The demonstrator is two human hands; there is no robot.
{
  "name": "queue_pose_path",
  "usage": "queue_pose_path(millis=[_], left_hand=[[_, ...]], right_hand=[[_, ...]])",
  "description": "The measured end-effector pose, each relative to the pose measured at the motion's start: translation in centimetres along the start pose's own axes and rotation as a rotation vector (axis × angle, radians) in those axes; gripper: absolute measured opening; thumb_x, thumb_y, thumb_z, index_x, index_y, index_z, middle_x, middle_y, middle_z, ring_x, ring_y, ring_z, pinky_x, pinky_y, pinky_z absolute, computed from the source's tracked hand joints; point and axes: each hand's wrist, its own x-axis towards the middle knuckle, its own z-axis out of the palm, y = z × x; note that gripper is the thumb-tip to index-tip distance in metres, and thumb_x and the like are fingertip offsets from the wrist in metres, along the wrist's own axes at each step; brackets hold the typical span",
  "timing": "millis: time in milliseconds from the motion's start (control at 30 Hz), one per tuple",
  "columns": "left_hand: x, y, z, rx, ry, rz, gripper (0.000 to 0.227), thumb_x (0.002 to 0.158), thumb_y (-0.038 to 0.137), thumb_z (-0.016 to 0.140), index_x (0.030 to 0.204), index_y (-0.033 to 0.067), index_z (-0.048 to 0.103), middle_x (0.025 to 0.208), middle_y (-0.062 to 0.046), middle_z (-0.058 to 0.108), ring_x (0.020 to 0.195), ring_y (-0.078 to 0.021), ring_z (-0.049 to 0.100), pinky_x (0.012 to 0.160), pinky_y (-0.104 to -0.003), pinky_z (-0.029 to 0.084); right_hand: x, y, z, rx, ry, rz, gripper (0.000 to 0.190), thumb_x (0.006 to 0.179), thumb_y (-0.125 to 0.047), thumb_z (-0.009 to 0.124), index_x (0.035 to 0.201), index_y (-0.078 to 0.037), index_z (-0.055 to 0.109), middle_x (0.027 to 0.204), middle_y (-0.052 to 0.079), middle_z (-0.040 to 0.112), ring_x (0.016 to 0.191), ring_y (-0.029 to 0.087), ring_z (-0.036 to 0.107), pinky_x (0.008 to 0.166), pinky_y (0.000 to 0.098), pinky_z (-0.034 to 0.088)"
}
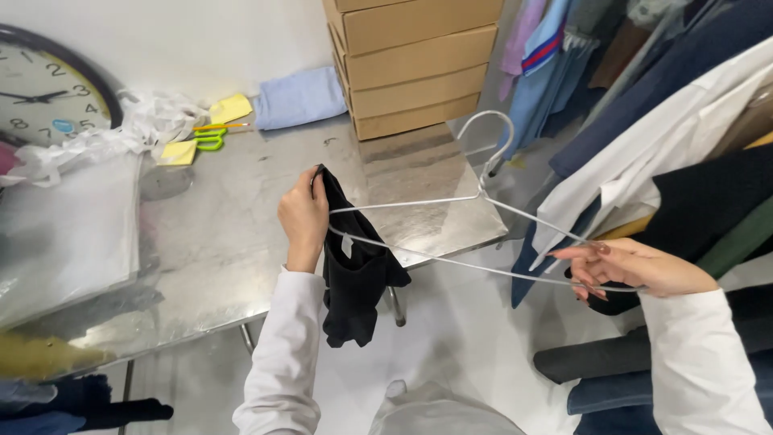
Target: Hanging folded clothes onto a clothing rack using hangers
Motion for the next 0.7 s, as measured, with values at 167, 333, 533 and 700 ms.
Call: queue_pose_path(millis=[167,333,533,700], left_hand=[[-0.6,-1.6,-0.8,-0.021,-0.018,-0.018,0.025,0.108,0.026,0.060,0.121,0.0142,0.078,0.087,-0.014,0.081,0.077,-0.0432,0.074,0.066,-0.053,0.053],[-1.0,0.3,0.1,-0.096,-0.060,-0.055,0.025,0.107,0.026,0.059,0.120,0.0110,0.075,0.084,-0.015,0.080,0.077,-0.0454,0.073,0.068,-0.055,0.052],[-1.7,4.3,1.9,-0.177,-0.105,-0.029,0.025,0.106,0.022,0.059,0.120,0.0082,0.074,0.084,-0.015,0.078,0.080,-0.0471,0.072,0.068,-0.055,0.050],[-3.8,11.6,3.7,-0.360,-0.238,0.128,0.029,0.107,0.016,0.057,0.128,0.0002,0.068,0.103,-0.017,0.081,0.089,-0.0398,0.077,0.076,-0.047,0.056]], right_hand=[[2.6,0.0,-1.4,-0.024,0.047,0.045,0.065,0.108,-0.042,0.048,0.153,0.002,0.064,0.084,0.020,0.068,0.085,0.043,0.076,0.060,0.0460,0.058],[3.9,-0.9,0.2,0.016,0.002,0.059,0.068,0.107,-0.044,0.049,0.157,0.001,0.060,0.084,0.016,0.063,0.071,0.035,0.066,0.067,0.0475,0.058],[0.8,-0.1,0.7,0.006,0.072,0.026,0.064,0.107,-0.042,0.051,0.153,0.000,0.065,0.081,0.018,0.066,0.053,0.027,0.057,0.063,0.0453,0.061],[-3.4,-0.1,1.2,-0.028,0.230,0.037,0.060,0.109,-0.035,0.046,0.151,0.003,0.067,0.084,0.023,0.069,0.065,0.034,0.068,0.043,0.0370,0.048]])
